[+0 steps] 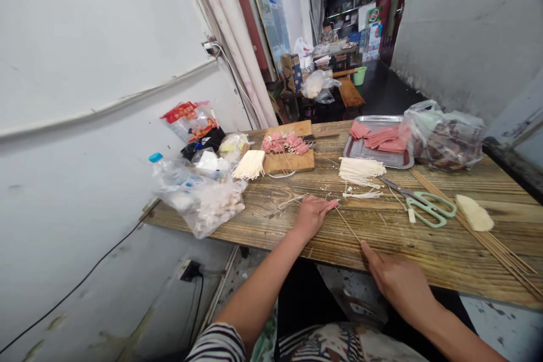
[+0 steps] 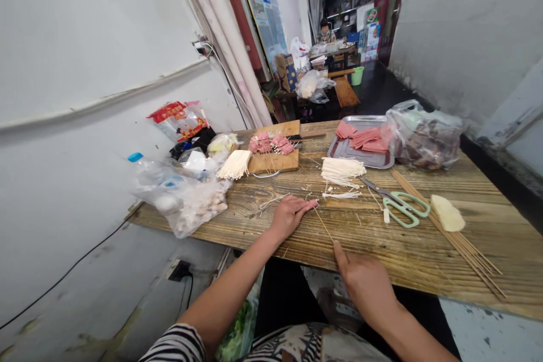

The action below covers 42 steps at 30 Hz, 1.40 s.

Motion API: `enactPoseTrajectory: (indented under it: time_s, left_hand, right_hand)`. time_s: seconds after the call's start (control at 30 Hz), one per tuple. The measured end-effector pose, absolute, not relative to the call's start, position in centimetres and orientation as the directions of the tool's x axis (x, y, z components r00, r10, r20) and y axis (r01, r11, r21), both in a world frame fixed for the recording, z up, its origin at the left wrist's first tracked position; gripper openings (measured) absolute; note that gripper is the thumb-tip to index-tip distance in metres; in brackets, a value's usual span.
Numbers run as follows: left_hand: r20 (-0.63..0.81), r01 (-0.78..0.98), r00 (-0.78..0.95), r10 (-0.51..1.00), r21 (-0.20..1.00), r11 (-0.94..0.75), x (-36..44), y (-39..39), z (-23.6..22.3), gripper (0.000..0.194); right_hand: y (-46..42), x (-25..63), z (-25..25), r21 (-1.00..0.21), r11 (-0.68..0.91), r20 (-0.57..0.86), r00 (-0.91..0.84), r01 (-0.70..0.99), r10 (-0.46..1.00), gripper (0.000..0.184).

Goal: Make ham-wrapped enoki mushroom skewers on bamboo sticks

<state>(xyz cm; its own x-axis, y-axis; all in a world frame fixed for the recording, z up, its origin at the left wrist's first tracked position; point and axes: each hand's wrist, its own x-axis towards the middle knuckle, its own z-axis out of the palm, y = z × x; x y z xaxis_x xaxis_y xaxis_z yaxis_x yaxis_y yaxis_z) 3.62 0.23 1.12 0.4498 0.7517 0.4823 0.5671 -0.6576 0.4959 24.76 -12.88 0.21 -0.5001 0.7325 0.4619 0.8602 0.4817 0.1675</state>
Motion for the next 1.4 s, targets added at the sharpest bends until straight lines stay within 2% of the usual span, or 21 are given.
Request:
enactPoseTrajectory:
  time_s: [0.17,0.43,0.67,0.97,1.17,1.3,1.4]
  left_hand:
    - [0.467,0.569,0.454,0.759,0.504,-0.65,3.6,0.2,1.1,0.03]
    - [0.459,0.589,0.448,0.768,0.495,-0.639,3.6,0.1,1.0,0.028]
    - [0.503,0.623,0.377,0.778,0.484,-0.615,3.9,-0.4,0.8,0.023]
    - [0.526,0.6,0.303,0.795,0.543,-0.588,7.5,-2.1,0.9,0.032]
    - [0.542,0.572,0.279,0.793,0.569,-0.591,11.5,-2.6,1.3,0.028]
    - [0.575,0.544,0.288,0.766,0.56,-0.625,13.9,-2.8,1.5,0.027]
    - [0.562,0.559,0.312,0.766,0.543,-0.626,15.2,-2.8,1.2,0.027]
  right_hand:
    - [-11.9,24.3,0.0,0.164,0.455,0.375,-0.482,0.875,0.792,0.044]
    - [-9.3,23.3,1.0,0.147,0.448,0.302,-0.471,0.882,0.829,0.038]
    - [-8.6,23.9,1.4,0.196,0.439,0.329,-0.481,0.877,0.813,0.035]
    - [-8.5,29.3,1.3,0.193,0.548,0.448,-0.57,0.814,0.688,0.03]
    - [-9.5,33.6,1.3,0.117,0.554,0.478,-0.536,0.824,0.696,0.032]
    - [-10.2,36.1,1.0,0.112,0.533,0.521,-0.506,0.839,0.688,0.029]
    - [-10.6,37.5,0.8,0.067,0.516,0.478,-0.482,0.854,0.735,0.029]
